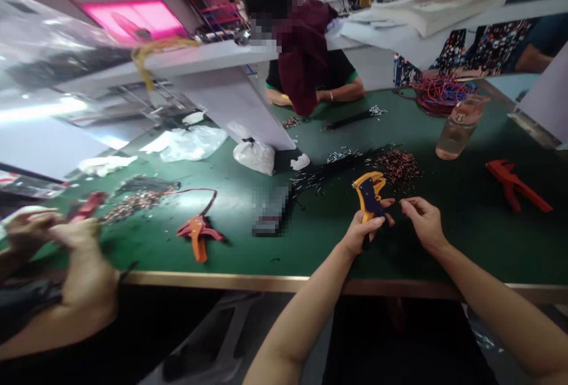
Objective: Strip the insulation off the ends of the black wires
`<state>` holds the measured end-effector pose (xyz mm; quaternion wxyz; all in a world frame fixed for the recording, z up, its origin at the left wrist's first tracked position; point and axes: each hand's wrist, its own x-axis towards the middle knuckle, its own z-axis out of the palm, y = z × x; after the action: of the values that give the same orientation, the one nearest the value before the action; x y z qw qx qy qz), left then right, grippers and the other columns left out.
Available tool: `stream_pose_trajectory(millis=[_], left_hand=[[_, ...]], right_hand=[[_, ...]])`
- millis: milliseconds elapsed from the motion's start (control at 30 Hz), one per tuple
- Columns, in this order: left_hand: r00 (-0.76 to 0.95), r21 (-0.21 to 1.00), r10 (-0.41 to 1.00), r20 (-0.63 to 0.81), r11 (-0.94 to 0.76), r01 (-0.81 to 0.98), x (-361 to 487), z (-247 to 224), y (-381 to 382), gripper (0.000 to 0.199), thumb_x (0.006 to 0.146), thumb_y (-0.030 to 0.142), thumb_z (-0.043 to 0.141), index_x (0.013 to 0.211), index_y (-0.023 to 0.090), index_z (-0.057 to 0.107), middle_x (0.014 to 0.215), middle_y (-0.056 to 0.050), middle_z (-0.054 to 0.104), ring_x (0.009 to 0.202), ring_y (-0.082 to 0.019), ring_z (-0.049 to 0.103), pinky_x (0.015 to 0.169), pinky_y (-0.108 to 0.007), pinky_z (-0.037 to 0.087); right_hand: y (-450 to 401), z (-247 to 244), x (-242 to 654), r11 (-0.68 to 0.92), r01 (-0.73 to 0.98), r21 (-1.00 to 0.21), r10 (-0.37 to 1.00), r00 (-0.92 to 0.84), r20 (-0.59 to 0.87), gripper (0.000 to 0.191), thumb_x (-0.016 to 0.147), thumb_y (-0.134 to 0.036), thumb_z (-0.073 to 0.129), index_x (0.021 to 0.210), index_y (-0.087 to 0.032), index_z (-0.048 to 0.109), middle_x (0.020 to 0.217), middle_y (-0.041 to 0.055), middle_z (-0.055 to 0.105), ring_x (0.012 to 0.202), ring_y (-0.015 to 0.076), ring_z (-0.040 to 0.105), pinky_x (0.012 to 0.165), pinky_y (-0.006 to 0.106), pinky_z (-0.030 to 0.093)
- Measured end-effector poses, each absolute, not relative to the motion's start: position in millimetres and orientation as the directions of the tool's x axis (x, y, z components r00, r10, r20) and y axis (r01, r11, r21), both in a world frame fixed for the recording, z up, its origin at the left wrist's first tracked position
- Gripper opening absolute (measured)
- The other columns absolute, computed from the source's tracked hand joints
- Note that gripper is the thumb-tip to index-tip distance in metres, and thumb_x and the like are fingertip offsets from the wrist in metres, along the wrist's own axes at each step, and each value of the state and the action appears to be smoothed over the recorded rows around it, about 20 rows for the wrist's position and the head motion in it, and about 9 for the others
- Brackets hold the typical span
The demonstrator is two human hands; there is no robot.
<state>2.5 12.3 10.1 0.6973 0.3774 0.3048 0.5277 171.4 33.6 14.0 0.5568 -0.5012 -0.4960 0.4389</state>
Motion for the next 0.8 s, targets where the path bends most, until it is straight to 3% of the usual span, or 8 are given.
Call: stream_pose_trajectory(millis=[167, 500, 800], left_hand=[[0.276, 0.847, 0.960, -0.045, 0.184, -0.500, -1, 13, 14, 0.062, 0.062, 0.041, 0.088, 0.115, 0.010, 0.073, 0.080, -0.010, 0.075, 0.077, -0.020, 0.068, 0.080, -0.031, 0.048], [0.266, 0.908, 0.962, -0.057, 0.161, -0.387, -5, 15, 15, 0.069, 0.058, 0.043, 0.089, 0.117, 0.009, 0.073, 0.081, -0.009, 0.075, 0.074, -0.018, 0.066, 0.073, -0.027, 0.048], [0.253, 0.934, 0.967, -0.027, 0.115, -0.338, -6, 12, 19, 0.060, 0.054, 0.045, 0.090, 0.103, 0.011, 0.077, 0.077, -0.008, 0.073, 0.070, -0.018, 0.064, 0.071, -0.029, 0.047]], right_hand=[[36, 11, 173, 0.127, 0.030, -0.991, 0.988, 0.085, 0.129, 0.043, 0.068, -0.061, 0.078, 0.073, -0.019, 0.075, 0.066, 0.0036, 0.071, 0.060, 0.0161, 0.061, 0.059, 0.029, 0.051], [42, 5, 177, 0.186, 0.077, -0.980, 0.979, 0.068, 0.191, 0.053, 0.067, -0.070, 0.075, 0.070, -0.017, 0.074, 0.064, 0.0041, 0.068, 0.059, 0.0159, 0.056, 0.057, 0.029, 0.046], [43, 0, 174, 0.257, 0.157, -0.954, 0.964, 0.023, 0.264, 0.053, 0.071, -0.071, 0.069, 0.072, -0.019, 0.075, 0.066, 0.0052, 0.070, 0.059, 0.0167, 0.055, 0.055, 0.029, 0.044]])
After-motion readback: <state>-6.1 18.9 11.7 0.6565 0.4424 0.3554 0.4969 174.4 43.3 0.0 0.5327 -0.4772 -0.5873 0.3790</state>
